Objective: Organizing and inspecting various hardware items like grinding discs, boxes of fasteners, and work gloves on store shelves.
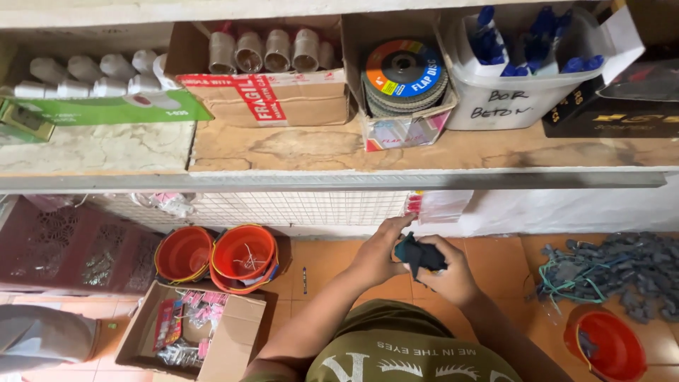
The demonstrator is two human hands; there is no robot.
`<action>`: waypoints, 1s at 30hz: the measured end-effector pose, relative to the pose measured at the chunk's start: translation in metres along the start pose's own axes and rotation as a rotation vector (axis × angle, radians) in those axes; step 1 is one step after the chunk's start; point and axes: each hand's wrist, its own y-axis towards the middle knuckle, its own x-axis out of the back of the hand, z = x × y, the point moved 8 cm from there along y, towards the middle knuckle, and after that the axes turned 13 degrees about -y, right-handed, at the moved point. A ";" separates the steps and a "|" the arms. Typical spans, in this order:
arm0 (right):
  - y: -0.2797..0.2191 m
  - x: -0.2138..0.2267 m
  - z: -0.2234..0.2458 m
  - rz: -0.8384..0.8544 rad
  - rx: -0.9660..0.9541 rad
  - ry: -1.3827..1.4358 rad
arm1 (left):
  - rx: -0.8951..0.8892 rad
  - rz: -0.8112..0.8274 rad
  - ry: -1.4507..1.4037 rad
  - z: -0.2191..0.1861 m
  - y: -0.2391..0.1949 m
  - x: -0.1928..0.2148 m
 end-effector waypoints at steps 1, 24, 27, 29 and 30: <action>-0.002 -0.001 0.008 -0.016 -0.004 0.054 | 0.042 0.032 -0.028 -0.004 -0.002 0.001; -0.003 -0.005 0.018 0.034 0.237 0.073 | 0.105 -0.062 -0.089 0.018 -0.013 0.013; -0.003 -0.011 0.003 0.042 0.218 0.042 | 0.090 -0.046 -0.095 0.018 -0.014 0.008; -0.003 -0.011 0.002 0.039 0.203 0.024 | 0.070 -0.044 -0.116 0.021 -0.014 0.007; -0.002 -0.005 0.007 -0.010 0.190 0.002 | 0.109 -0.061 -0.112 0.023 -0.016 0.009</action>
